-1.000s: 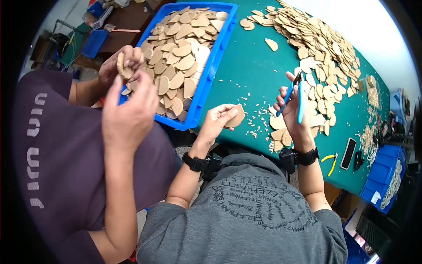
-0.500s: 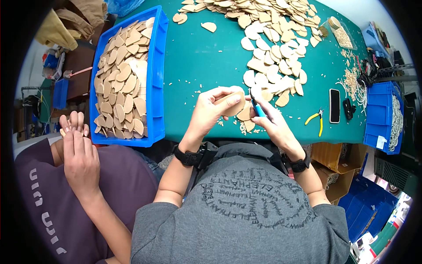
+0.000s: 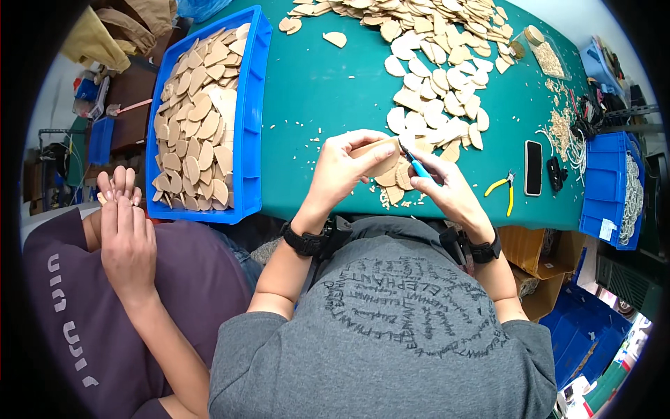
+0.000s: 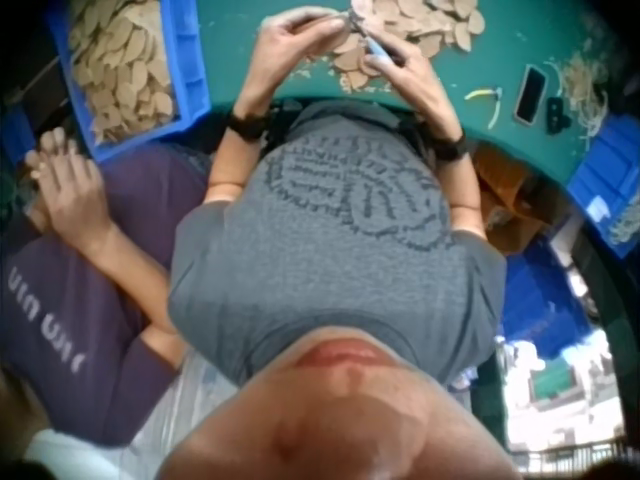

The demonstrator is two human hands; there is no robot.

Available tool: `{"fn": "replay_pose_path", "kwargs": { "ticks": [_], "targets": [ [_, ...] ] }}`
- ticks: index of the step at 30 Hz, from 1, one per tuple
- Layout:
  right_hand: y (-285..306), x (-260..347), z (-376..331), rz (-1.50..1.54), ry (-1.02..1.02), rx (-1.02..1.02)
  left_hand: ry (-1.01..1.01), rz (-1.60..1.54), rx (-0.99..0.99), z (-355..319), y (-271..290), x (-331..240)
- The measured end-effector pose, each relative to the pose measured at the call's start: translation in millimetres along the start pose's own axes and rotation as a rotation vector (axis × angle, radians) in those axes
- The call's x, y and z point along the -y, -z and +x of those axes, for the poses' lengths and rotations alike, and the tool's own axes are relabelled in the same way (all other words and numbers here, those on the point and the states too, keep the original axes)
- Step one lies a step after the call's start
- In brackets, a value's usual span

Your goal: The person uses a utility knife to trim the edges of small, light-colored wooden pieces. They pick up each piece from a blue bin, carefully shave off excess material, and place the finished pieces back into the bin. The process is repetitive and focused on refining the shape of the wooden items.

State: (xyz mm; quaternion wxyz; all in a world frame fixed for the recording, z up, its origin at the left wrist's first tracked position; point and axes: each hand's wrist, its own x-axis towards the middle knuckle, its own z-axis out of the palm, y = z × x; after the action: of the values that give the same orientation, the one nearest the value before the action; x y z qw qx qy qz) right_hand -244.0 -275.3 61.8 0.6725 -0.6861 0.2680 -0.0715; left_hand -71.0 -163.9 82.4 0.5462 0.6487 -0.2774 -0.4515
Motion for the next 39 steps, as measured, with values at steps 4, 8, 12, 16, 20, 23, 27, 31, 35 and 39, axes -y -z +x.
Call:
{"fn": "replay_pose_path", "kwargs": {
  "ticks": [4,8,12,16,20,23,27,31,35,39],
  "targets": [
    [3.3,2.3,3.5,-0.03,0.01,0.056,-0.015,0.075,-0.063,-4.6,-0.7,0.1],
    [1.5,4.3,5.8,-0.014,0.008,0.071,-0.032,0.104,-0.09,-6.3,0.7,3.5],
    [1.5,3.9,6.7,-0.021,0.027,0.05,-0.074,0.13,-0.093,-4.9,-0.2,5.5],
    [1.5,10.9,5.0,-0.049,-0.009,0.047,-0.043,0.127,-0.08,-5.4,-0.3,4.9],
    [-3.5,9.7,2.1,-0.012,0.003,0.02,0.011,0.004,-0.006,-6.5,2.7,1.4],
    [-5.3,13.9,0.8,0.124,-0.007,-0.01,0.036,-0.095,0.036,-3.4,6.7,3.7],
    [-2.2,11.0,-0.3,0.204,0.022,-0.034,-0.04,-0.14,0.069,-4.5,11.6,6.6],
    [-0.6,8.8,-1.0,0.209,-0.003,-0.03,-0.129,-0.094,0.01,-5.4,8.9,12.0],
    [-3.5,7.4,-1.2,0.212,-0.007,-0.018,-0.189,-0.127,-0.037,-9.7,8.7,17.2],
    [-6.4,8.8,-1.3,0.209,-0.005,-0.015,-0.191,-0.418,-0.001,-13.0,13.8,25.8]
  ]
}}
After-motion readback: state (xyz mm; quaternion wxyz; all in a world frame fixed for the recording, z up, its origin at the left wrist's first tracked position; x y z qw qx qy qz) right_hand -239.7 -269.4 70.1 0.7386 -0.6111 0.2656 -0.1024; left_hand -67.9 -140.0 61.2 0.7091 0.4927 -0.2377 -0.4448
